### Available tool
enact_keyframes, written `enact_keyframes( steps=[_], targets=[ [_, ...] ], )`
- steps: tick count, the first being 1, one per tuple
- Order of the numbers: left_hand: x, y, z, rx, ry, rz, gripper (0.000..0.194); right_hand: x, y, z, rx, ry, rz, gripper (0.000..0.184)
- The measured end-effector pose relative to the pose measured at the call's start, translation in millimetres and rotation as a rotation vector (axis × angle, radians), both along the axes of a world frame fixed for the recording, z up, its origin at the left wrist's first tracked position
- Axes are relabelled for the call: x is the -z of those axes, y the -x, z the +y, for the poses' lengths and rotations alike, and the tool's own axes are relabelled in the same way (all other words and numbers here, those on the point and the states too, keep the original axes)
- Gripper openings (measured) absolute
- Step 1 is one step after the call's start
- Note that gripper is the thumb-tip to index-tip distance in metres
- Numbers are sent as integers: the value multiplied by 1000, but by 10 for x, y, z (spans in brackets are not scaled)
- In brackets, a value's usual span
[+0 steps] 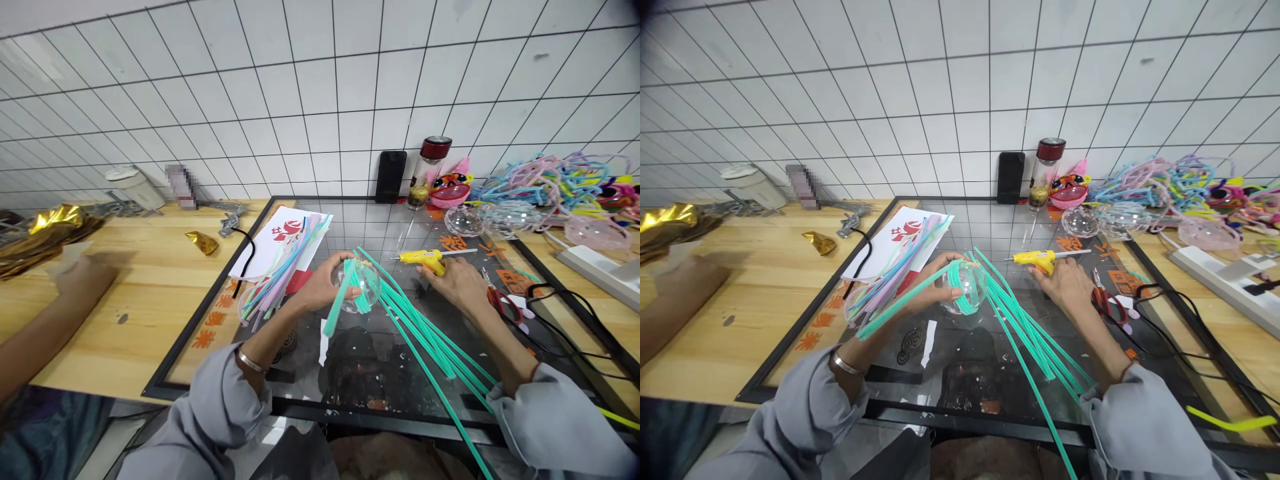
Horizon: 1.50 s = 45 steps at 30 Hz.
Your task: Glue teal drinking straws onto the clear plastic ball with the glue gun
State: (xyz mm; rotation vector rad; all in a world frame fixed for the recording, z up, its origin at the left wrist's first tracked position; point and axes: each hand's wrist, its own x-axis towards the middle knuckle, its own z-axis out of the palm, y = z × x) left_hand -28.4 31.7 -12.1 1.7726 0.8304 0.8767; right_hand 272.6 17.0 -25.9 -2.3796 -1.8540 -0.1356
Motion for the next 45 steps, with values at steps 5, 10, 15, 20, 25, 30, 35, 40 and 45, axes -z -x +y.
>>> enact_keyframes(
  steps=[5, 10, 15, 20, 25, 30, 35, 40, 45],
  targets=[
    [-64, -6, -34, 16, 96, -14, 60, -16, 78, 44, 108, 64, 55, 57],
    [-71, -10, -33, -2, 78, -5, 62, -166, 64, 34, 140, 51, 292, 43],
    [-88, -11, -56, 13, 117, -12, 62, -295, 149, -73, 28, -74, 592, 38],
    [-104, -16, -68, 14, 146, -31, 61, -299, 368, -278, -128, -312, 760, 47],
    [-99, -19, -54, -13, 100, -15, 62, -317, 492, -400, -298, -323, 701, 44],
    [-107, -20, -57, -17, 68, 9, 61, -295, 517, -404, -361, -392, 608, 49],
    [-85, -22, -53, -19, 39, 19, 60, -231, 526, -390, -375, -477, 515, 55],
    [-96, -37, -73, -16, 17, 9, 61, -206, 541, -390, -377, -496, 486, 57],
    [-99, -39, -78, -19, 31, 16, 61, -213, 541, -395, -391, -479, 480, 53]
  ],
)
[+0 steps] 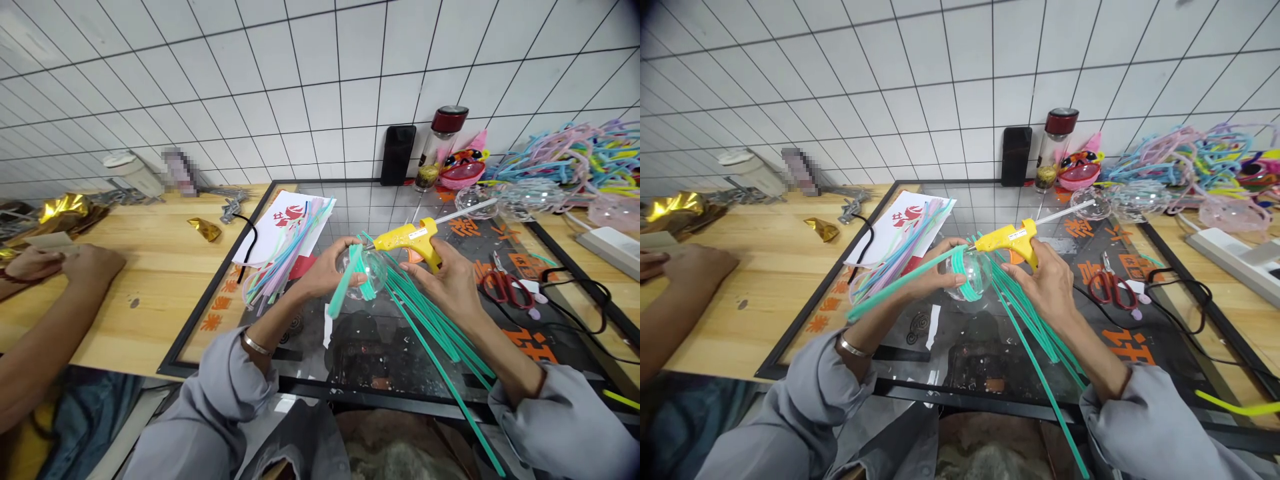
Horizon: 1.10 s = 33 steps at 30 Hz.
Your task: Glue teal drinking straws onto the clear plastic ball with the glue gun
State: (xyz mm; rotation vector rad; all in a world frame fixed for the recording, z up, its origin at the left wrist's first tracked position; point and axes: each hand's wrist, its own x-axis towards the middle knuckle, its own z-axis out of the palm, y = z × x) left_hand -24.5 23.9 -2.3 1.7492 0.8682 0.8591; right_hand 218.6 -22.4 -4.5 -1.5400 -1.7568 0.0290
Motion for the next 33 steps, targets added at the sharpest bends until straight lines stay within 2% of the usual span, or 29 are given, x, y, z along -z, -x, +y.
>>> enact_keyframes(
  steps=[12, 20, 33],
  targets=[
    [-17, -1, -7, 12, 59, -7, 64, -14, -1, -8, -1, 23, 25, 51],
    [4, -7, 6, -1, 16, -11, 64, 12, 10, 22, -14, 0, 41, 61],
    [34, 1, 21, 7, -3, -25, 63, -30, -15, 3, -3, 39, 45, 55]
  ],
)
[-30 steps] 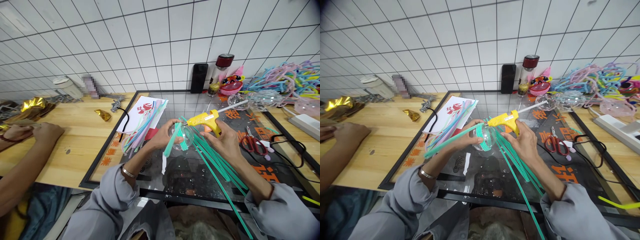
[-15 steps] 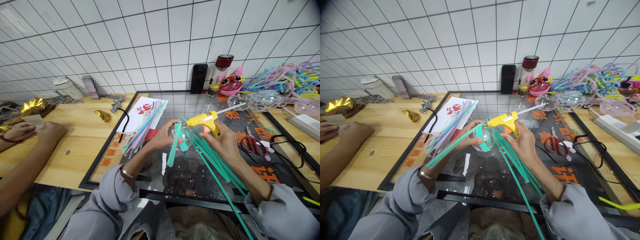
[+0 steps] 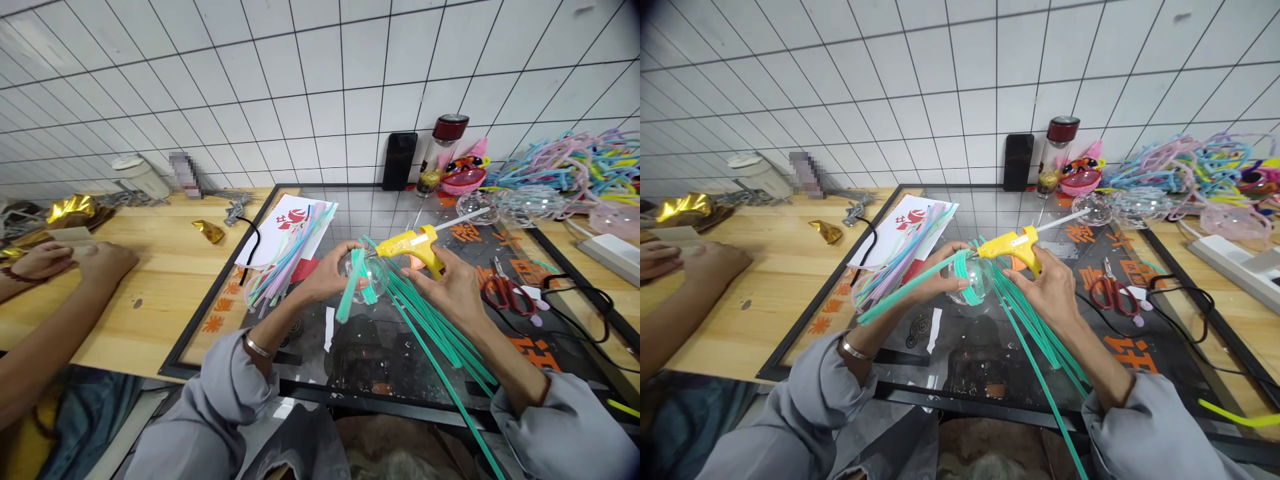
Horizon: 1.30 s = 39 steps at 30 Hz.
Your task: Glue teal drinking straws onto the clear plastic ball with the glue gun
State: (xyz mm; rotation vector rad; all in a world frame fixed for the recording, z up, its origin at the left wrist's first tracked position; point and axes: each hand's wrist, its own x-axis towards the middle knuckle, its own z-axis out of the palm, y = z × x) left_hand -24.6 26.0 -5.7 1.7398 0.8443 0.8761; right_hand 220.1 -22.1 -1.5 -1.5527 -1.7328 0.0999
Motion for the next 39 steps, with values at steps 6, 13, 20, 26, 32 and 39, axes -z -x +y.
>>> enact_keyframes(
  steps=[6, 13, 20, 26, 32, 39],
  targets=[
    [-24, -5, -13, 6, 6, 13, 61, 21, -3, 10, 16, -17, -4, 54],
    [-22, -4, -11, 3, -11, 16, 61, 58, 3, 18, 23, -18, 20, 56],
    [-20, -4, -9, 0, -16, 19, 62, 31, -2, 14, 17, -4, 33, 53],
    [-40, -8, -15, 9, 3, 18, 62, 28, -9, 13, -7, 6, 42, 49],
    [-66, -11, -34, 3, 2, 24, 62, 3, 5, 3, -15, 0, 40, 47],
    [-63, -4, -43, -7, 16, 26, 61, 7, 33, -8, 57, -28, 56, 50]
  ],
)
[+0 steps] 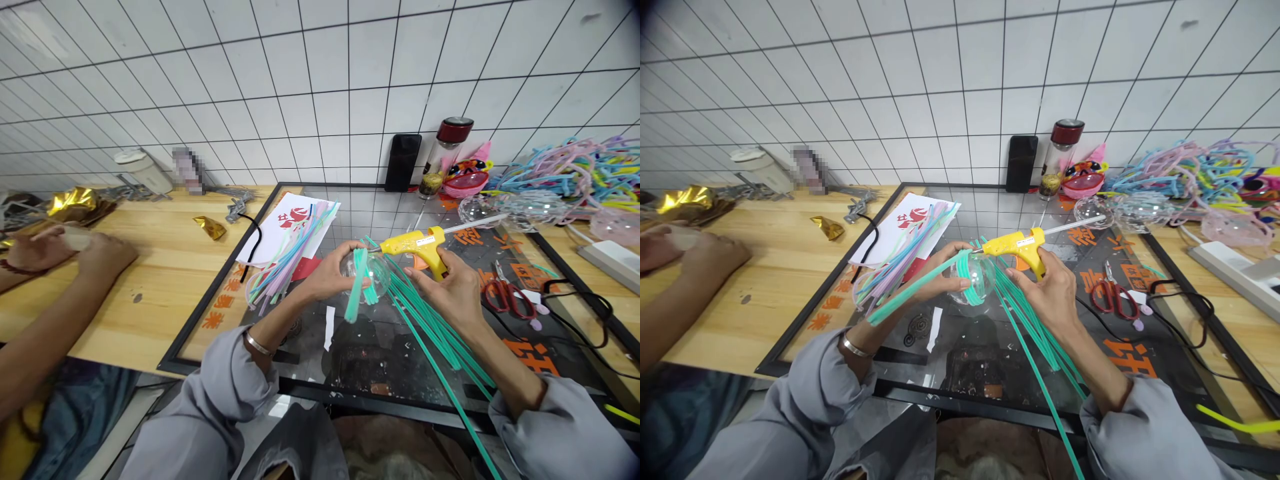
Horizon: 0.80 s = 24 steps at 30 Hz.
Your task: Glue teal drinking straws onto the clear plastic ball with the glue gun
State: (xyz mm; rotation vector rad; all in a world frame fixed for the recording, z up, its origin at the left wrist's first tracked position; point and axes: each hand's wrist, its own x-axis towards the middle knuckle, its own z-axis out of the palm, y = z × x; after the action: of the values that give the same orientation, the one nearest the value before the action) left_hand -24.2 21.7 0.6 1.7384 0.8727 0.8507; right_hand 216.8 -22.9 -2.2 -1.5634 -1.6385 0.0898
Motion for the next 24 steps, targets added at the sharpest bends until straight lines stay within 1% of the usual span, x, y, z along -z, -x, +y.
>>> enact_keyframes(
  steps=[4, 9, 12, 16, 24],
  targets=[
    [-22, -9, -4, 9, -4, 11, 58, 1, -5, 4, -8, 9, -8, 51],
    [-39, -11, -21, 6, 7, 0, 58, -6, -9, 4, -47, 5, -15, 45],
    [-42, -8, -32, -5, 5, 7, 56, -1, -8, 1, -38, -9, -24, 44],
    [-39, -10, -31, 6, 12, -15, 57, 20, -10, 3, -7, -14, -32, 46],
    [-18, -7, -17, 7, 32, -33, 60, 28, -8, 13, -21, -25, -43, 51]
  ],
)
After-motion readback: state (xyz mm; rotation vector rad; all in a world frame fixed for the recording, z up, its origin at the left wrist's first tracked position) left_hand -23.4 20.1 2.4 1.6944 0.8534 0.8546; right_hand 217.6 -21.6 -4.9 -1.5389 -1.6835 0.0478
